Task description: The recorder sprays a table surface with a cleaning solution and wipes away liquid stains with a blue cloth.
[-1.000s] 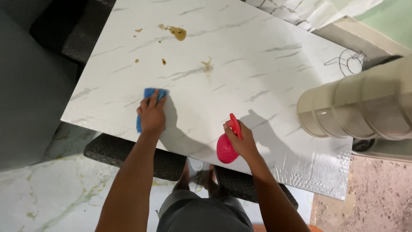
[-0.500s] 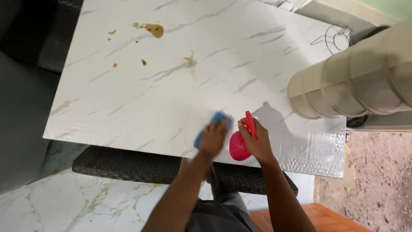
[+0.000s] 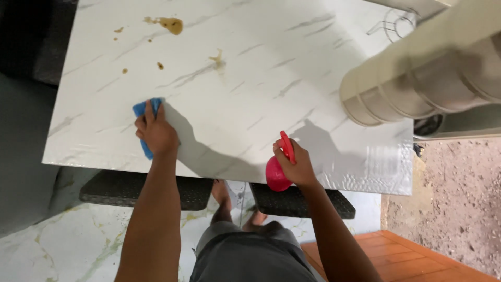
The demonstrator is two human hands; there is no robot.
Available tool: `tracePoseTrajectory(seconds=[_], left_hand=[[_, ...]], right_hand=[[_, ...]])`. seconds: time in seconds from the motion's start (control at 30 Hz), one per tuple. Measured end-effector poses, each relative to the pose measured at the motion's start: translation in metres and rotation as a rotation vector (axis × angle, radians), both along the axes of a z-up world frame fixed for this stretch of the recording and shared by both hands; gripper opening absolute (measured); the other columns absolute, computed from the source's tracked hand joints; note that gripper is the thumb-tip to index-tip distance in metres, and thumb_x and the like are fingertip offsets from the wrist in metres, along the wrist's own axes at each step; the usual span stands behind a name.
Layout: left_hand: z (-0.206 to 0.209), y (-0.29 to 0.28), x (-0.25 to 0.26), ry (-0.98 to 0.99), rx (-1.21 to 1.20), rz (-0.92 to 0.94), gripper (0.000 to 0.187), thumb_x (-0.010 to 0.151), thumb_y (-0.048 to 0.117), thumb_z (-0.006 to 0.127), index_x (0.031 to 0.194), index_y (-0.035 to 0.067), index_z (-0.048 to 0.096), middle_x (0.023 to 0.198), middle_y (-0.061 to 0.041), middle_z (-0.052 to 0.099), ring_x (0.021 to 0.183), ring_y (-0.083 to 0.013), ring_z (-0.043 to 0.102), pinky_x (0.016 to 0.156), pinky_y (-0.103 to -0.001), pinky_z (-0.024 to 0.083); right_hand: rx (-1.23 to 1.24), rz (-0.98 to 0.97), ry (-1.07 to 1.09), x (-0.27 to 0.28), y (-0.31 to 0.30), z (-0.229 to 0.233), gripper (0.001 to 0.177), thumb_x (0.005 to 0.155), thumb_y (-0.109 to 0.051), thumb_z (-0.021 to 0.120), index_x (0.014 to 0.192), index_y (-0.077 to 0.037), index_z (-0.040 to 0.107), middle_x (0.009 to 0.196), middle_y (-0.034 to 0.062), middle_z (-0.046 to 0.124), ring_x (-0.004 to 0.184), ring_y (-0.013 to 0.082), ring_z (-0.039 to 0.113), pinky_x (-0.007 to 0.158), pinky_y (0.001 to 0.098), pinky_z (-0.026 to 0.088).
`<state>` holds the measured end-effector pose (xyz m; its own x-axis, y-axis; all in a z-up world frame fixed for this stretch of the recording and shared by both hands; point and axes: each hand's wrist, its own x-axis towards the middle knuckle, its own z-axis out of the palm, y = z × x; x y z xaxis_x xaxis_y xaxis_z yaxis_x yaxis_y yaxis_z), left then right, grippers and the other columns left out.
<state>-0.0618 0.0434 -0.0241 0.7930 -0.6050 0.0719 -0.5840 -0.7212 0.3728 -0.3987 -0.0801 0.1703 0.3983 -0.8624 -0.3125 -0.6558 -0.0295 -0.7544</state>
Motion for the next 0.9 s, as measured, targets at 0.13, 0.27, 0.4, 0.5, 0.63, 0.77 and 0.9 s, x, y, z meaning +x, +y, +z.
tracePoseTrajectory(seconds=[0.13,0.27,0.4,0.5,0.63,0.77,0.9], left_hand=[[-0.010,-0.002,-0.054,0.004,0.013,-0.093,0.058,0.089,0.003,0.056,0.146,0.015,0.061,0.159,-0.012,0.043,0.128,-0.0429,0.045,0.100,-0.061,0.037],[-0.025,-0.037,-0.178,-0.027,0.020,-0.498,0.052,0.095,0.014,0.051,0.146,0.007,0.054,0.145,-0.018,0.053,0.125,-0.0392,0.053,0.099,-0.060,0.042],[0.004,-0.076,-0.297,0.107,-0.198,-0.811,0.051,0.093,0.008,0.048,0.143,0.015,0.058,0.159,-0.011,0.049,0.128,-0.0363,0.053,0.101,-0.054,0.043],[0.014,-0.100,-0.331,0.072,-0.215,-0.974,0.046,0.091,0.013,0.052,0.136,0.016,0.062,0.159,-0.006,0.046,0.131,-0.0358,0.051,0.103,-0.055,0.043],[-0.017,-0.106,-0.284,-0.064,0.095,-0.851,0.054,0.094,0.011,0.049,0.148,0.014,0.054,0.160,-0.010,0.040,0.125,-0.0376,0.048,0.099,-0.057,0.042],[-0.004,-0.074,-0.217,-0.120,0.220,-0.429,0.060,0.091,0.017,0.055,0.150,0.015,0.053,0.157,-0.013,0.041,0.129,-0.0410,0.046,0.097,-0.063,0.040],[-0.006,-0.034,-0.183,-0.028,-0.042,-0.234,0.051,0.093,0.002,0.059,0.141,0.018,0.066,0.165,-0.005,0.038,0.131,-0.0403,0.040,0.103,-0.061,0.035]], right_hand=[[-0.038,-0.024,-0.040,-0.043,-0.011,-0.006,0.028,0.095,-0.027,0.068,0.109,-0.003,0.069,0.096,0.0100,0.076,0.089,0.0178,0.072,0.082,0.0322,0.055],[-0.062,-0.078,-0.073,-0.078,-0.018,-0.003,0.028,0.095,-0.026,0.069,0.108,-0.001,0.069,0.093,0.0120,0.075,0.086,0.0191,0.070,0.080,0.0335,0.055],[-0.056,-0.113,-0.064,-0.112,-0.027,0.000,0.030,0.094,-0.027,0.070,0.108,-0.001,0.069,0.092,0.0113,0.075,0.084,0.0181,0.069,0.079,0.0338,0.055],[-0.071,-0.074,-0.008,-0.139,-0.039,-0.003,0.031,0.092,-0.029,0.070,0.107,-0.002,0.070,0.088,0.0100,0.074,0.082,0.0167,0.070,0.077,0.0333,0.055],[-0.009,-0.071,0.052,-0.168,-0.058,-0.004,0.030,0.092,-0.030,0.072,0.102,-0.001,0.070,0.085,0.0116,0.073,0.079,0.0189,0.067,0.075,0.0348,0.054],[-0.005,0.091,0.131,-0.193,-0.074,-0.007,0.030,0.091,-0.031,0.072,0.100,-0.002,0.070,0.082,0.0119,0.072,0.076,0.0205,0.067,0.074,0.0359,0.054],[0.082,0.213,0.267,-0.193,-0.081,-0.010,0.035,0.089,-0.036,0.071,0.104,-0.005,0.071,0.081,0.0157,0.072,0.072,0.0269,0.067,0.071,0.0404,0.054]])
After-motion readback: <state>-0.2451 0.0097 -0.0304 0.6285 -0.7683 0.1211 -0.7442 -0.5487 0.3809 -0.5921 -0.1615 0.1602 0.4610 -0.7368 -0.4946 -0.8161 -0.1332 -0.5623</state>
